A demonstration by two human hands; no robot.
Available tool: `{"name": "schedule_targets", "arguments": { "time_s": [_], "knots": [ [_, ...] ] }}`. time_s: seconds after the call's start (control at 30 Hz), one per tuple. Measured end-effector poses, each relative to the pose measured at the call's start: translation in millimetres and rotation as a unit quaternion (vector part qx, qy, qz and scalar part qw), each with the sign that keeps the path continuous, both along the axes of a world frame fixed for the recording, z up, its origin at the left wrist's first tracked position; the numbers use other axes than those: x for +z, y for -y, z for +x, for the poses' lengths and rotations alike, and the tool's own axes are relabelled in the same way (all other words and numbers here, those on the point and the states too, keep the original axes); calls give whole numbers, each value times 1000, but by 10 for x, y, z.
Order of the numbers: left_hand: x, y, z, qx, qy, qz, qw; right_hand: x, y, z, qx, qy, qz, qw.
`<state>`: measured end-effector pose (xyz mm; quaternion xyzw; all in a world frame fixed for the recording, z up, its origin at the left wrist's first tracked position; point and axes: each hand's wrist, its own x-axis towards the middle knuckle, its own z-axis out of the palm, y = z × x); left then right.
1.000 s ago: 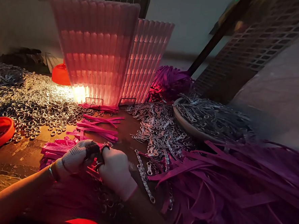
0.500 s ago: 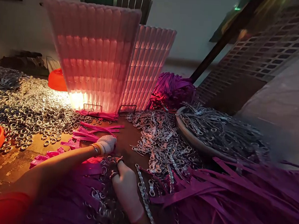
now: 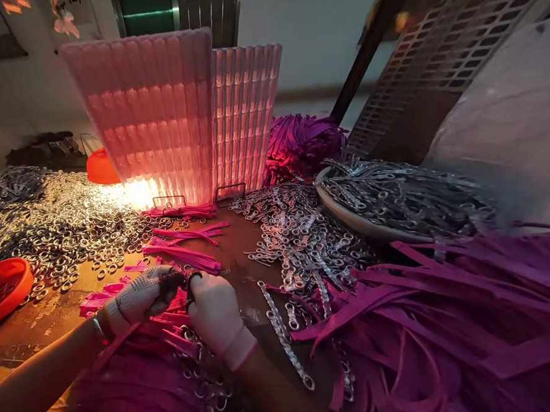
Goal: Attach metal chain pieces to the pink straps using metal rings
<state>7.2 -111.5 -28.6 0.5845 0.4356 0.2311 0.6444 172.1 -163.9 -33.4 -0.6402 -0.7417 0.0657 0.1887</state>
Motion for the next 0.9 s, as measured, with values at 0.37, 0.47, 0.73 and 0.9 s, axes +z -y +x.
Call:
{"name": "schedule_targets", "arguments": {
  "time_s": [0.37,0.47,0.73,0.9],
  "knots": [
    [-208,217,-175,-73,-95,207,971,25,227,-81,25,76,-48,996],
    [-172,290,-189,-43,-93,209,973,109,240,-59,48,86,-80,992],
    [-71,374,-127,-62,-113,260,957,93,311,-100,58,133,-67,987],
    [-76,362,-139,-78,-146,287,943,24,296,-76,93,144,-49,984]
  ]
}}
